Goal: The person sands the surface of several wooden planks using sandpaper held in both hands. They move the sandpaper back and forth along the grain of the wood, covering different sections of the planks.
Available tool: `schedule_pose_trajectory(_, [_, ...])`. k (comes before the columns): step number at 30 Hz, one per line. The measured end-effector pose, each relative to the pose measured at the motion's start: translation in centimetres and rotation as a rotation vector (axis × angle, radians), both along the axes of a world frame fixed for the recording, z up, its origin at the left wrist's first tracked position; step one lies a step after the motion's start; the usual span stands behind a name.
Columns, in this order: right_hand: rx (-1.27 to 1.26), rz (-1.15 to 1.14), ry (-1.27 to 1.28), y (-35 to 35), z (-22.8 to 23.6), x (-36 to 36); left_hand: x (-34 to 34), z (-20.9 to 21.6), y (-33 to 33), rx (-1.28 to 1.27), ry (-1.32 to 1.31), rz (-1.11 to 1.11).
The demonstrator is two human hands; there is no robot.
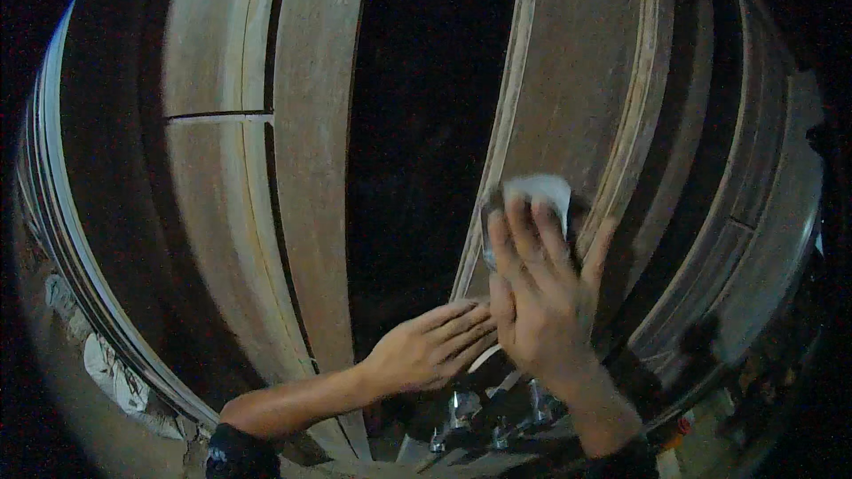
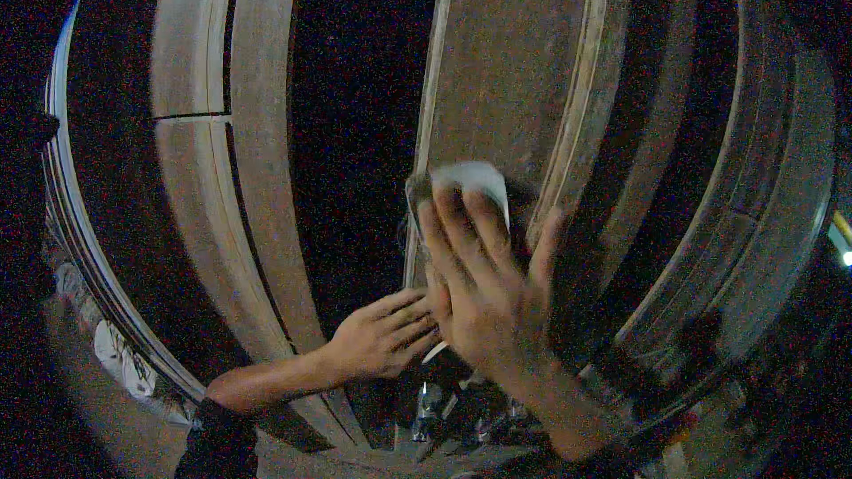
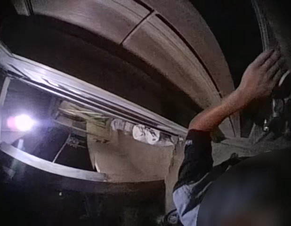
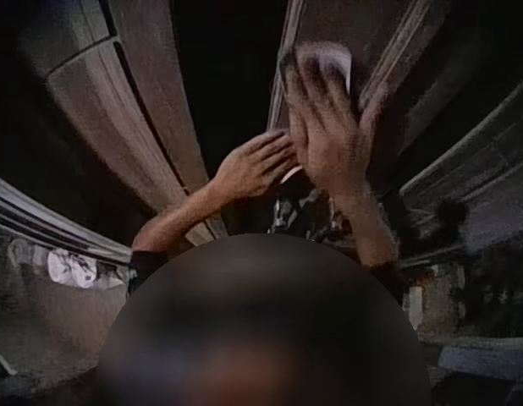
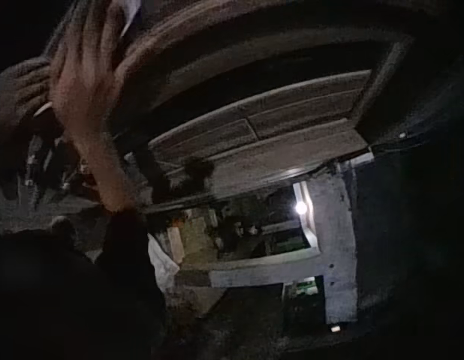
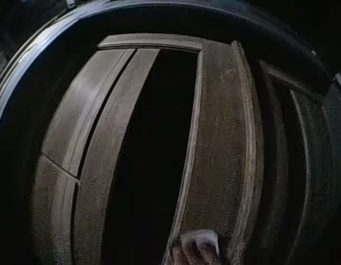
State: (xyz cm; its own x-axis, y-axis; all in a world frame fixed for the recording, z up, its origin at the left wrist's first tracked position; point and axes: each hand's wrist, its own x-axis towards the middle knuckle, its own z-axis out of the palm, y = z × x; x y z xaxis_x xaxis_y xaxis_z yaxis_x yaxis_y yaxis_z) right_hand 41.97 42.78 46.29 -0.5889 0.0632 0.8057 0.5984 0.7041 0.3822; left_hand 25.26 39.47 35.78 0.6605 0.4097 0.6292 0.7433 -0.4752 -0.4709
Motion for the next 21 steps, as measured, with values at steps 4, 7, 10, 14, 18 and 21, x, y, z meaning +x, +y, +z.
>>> schedule_pose_trajectory(4, [0.077, 0.035, 0.017, 1.7, 0.5, 0.3, 0.4, -0.4, -0.1, -0.015, 0.047, 0.114])
schedule_pose_trajectory(7, [-0.049, 0.009, -0.048, -0.5, -2.0, 1.8, 0.8, -1.3, -1.5, 0.021, 0.053, 0.047])
schedule_pose_trajectory(10, [-0.059, -0.036, -0.068, -2.0, -4.4, 2.7, 1.6, -2.9, -2.5, -0.070, 0.138, 0.051])
schedule_pose_trajectory(14, [0.066, -0.017, -0.003, 0.6, -3.3, 2.1, 1.8, -3.8, -1.6, -0.125, 0.161, 0.021])
schedule_pose_trajectory(18, [-0.012, -0.070, -0.040, 0.1, -2.5, 2.4, 0.4, -3.1, -2.1, -0.063, 0.141, -0.021])
schedule_pose_trajectory(21, [-0.042, 0.001, -0.067, -2.6, -4.0, 3.6, 0.0, -1.9, -3.4, -0.058, 0.105, -0.027])
